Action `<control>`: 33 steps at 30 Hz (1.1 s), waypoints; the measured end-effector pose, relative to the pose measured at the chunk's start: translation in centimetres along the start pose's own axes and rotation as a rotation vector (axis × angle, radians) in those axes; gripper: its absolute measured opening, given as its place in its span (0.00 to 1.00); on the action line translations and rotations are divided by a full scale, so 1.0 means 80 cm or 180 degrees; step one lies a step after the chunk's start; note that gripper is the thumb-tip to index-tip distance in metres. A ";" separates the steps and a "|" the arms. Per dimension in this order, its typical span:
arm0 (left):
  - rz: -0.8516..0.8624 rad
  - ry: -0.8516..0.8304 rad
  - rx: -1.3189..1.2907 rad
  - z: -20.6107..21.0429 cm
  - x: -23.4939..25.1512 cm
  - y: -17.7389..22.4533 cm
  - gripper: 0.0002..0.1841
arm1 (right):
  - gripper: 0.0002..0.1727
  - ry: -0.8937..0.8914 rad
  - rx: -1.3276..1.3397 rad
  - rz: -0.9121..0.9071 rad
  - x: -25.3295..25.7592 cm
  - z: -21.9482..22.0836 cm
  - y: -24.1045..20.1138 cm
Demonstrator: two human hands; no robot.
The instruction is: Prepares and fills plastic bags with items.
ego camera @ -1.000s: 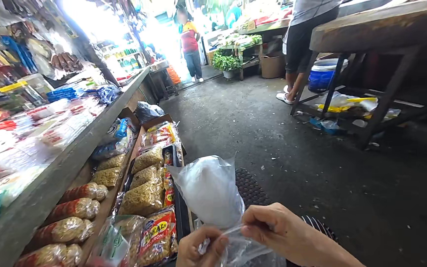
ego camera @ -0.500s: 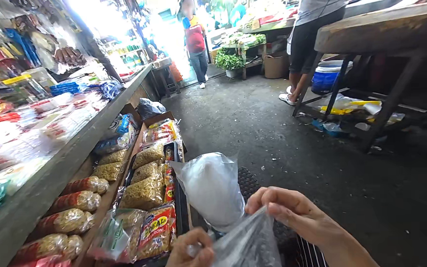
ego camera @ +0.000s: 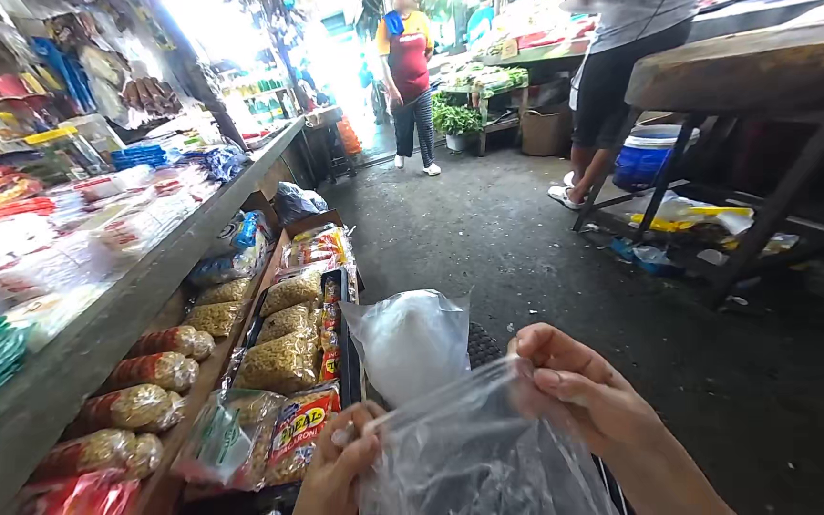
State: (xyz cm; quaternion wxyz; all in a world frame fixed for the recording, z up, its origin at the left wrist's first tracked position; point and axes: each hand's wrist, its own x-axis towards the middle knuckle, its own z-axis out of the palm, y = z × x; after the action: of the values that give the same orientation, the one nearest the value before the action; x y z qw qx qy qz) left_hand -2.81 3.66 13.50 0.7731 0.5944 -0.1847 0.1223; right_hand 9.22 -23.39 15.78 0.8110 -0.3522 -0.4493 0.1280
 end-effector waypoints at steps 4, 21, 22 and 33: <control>0.0163 0.0326 -0.0197 0.003 0.031 0.020 0.05 | 0.11 0.0189 -0.0105 0.0120 0.034 0.000 -0.004; -0.1116 0.1524 0.2834 -0.004 0.138 0.037 0.10 | 0.10 0.1186 -0.1433 0.2139 0.134 -0.005 0.009; -0.1250 0.1423 0.2813 -0.008 0.137 0.034 0.10 | 0.10 0.1122 -0.1488 0.2284 0.132 -0.008 0.011; -0.1921 0.1932 0.0778 -0.033 0.066 -0.072 0.07 | 0.07 0.0973 -0.1364 0.2820 0.091 -0.028 0.031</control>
State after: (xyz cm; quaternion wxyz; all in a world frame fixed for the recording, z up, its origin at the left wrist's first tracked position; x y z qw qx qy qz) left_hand 4.64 4.51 10.16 0.7175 0.6458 0.2481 0.0810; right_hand 15.44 -18.83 17.97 0.6450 -0.6817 -0.1494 0.3113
